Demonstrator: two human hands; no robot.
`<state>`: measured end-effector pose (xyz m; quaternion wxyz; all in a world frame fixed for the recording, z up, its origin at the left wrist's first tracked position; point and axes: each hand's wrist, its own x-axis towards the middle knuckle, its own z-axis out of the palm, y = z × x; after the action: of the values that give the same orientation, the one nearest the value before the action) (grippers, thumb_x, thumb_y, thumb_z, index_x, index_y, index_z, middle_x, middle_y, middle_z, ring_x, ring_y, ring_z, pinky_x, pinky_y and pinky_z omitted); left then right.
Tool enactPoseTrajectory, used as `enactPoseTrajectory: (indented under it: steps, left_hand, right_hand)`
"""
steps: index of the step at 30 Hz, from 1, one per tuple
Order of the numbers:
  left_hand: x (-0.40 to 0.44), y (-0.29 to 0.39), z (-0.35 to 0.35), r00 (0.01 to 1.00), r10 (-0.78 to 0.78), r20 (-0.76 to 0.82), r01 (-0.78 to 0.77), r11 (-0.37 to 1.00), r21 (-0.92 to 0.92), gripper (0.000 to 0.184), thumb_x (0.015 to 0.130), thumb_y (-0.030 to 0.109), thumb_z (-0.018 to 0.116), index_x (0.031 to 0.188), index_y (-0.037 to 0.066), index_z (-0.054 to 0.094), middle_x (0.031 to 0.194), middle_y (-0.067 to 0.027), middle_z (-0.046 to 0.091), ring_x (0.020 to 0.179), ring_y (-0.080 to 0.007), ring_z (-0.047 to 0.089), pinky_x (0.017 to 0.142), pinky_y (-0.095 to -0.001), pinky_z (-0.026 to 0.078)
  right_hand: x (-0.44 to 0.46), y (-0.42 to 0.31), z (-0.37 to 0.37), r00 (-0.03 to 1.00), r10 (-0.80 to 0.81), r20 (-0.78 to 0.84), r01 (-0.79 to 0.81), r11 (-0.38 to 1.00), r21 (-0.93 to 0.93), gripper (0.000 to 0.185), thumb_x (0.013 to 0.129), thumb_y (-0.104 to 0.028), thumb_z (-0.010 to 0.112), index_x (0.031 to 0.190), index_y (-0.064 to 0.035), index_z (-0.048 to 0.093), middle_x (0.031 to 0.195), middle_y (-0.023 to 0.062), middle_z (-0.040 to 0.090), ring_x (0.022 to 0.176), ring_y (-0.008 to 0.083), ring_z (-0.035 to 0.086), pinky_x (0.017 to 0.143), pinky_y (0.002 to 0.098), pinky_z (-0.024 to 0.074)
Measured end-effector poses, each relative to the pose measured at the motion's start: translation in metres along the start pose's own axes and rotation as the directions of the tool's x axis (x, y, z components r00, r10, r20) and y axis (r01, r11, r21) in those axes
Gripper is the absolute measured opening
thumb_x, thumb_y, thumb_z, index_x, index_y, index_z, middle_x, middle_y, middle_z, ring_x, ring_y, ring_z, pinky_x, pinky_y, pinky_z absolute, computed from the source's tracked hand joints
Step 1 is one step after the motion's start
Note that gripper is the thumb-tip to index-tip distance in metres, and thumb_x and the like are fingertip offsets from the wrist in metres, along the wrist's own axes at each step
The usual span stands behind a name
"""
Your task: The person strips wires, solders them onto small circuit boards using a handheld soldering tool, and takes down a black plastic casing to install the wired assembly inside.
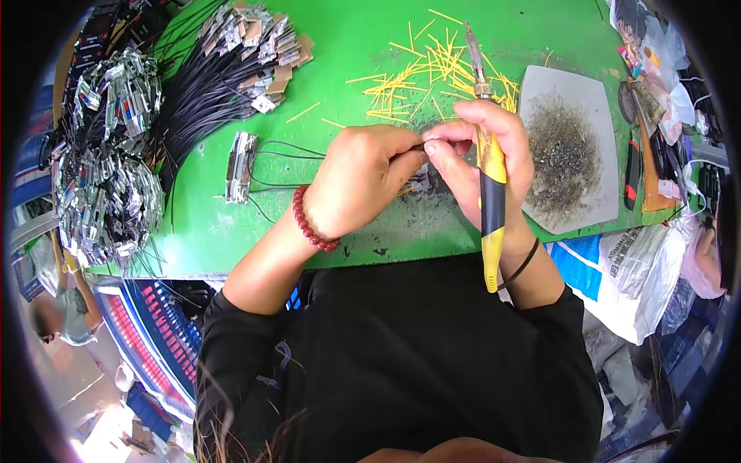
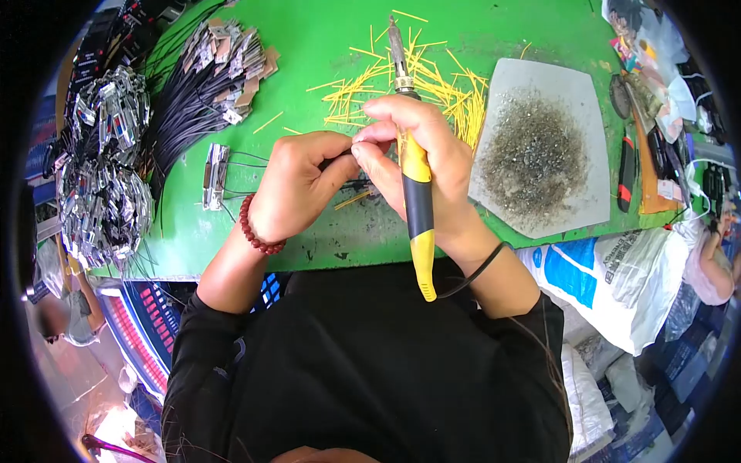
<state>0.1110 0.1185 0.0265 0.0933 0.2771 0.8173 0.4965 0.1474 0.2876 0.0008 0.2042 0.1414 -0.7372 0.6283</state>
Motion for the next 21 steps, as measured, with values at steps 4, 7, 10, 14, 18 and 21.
enactPoseTrajectory:
  steps: [4,7,10,14,18,21]
  left_hand:
    - [-0.008,-0.003,0.006,0.993,-0.119,-0.006,0.114,0.961,-0.251,0.01,0.087,0.008,0.066,0.091,-0.001,0.067,0.072,-0.0123,0.067,0.062,-0.0194,0.065,0.057,-0.0308,0.05]
    - [-0.011,-0.001,0.006,0.979,-0.203,0.037,0.202,0.905,-0.374,0.009,0.089,0.007,0.065,0.093,-0.001,0.068,0.073,-0.0079,0.069,0.063,-0.0104,0.063,0.058,-0.0267,0.05]
    - [-0.011,0.0,0.001,0.954,-0.289,0.085,0.299,0.876,-0.378,0.009,0.088,0.006,0.064,0.09,-0.002,0.068,0.072,-0.0075,0.069,0.061,-0.0097,0.062,0.057,-0.0262,0.05]
    - [-0.014,-0.006,0.007,0.969,-0.244,0.048,0.245,0.905,-0.348,0.008,0.088,0.006,0.064,0.088,-0.002,0.068,0.07,-0.0066,0.068,0.06,-0.0091,0.061,0.056,-0.0255,0.049]
    - [-0.016,-0.009,0.01,0.958,-0.284,0.037,0.276,0.881,-0.385,0.009,0.088,0.007,0.065,0.086,-0.002,0.068,0.07,-0.0055,0.068,0.061,-0.0077,0.061,0.056,-0.024,0.048]
    - [-0.016,-0.011,0.011,0.957,-0.29,0.021,0.272,0.867,-0.418,0.009,0.088,0.006,0.065,0.086,-0.002,0.068,0.07,-0.0054,0.068,0.062,-0.0073,0.061,0.056,-0.0232,0.048]
  right_hand:
    - [-0.008,-0.001,0.001,0.994,0.087,-0.058,-0.076,0.981,0.177,0.044,0.081,0.005,0.072,0.118,-0.0034,0.05,0.085,0.0086,0.068,0.077,0.0116,0.066,0.065,0.0235,0.0518]
    - [-0.013,0.007,0.003,0.983,0.169,-0.073,-0.143,0.952,0.27,0.047,0.081,0.003,0.072,0.121,-0.0047,0.048,0.086,0.0077,0.068,0.076,0.0098,0.065,0.062,0.0207,0.047]
    - [-0.017,0.012,0.002,0.984,0.178,-0.031,-0.165,0.955,0.245,0.051,0.082,0.004,0.07,0.125,-0.0042,0.043,0.089,0.0113,0.067,0.08,0.0137,0.065,0.067,0.0237,0.0487]
    - [-0.017,0.011,0.002,0.982,0.186,0.033,-0.189,0.967,0.169,0.054,0.083,0.007,0.068,0.128,-0.0034,0.04,0.091,0.0148,0.066,0.084,0.0173,0.066,0.07,0.0259,0.0518]
    - [-0.018,0.012,0.004,0.982,0.191,0.016,-0.19,0.964,0.184,0.054,0.083,0.006,0.069,0.128,-0.0037,0.041,0.091,0.0135,0.067,0.084,0.0153,0.066,0.068,0.0234,0.0497]
    - [-0.02,0.012,0.002,0.983,0.183,0.006,-0.182,0.972,0.15,0.053,0.083,0.005,0.07,0.127,-0.004,0.042,0.091,0.0119,0.067,0.082,0.0138,0.065,0.066,0.0222,0.0483]
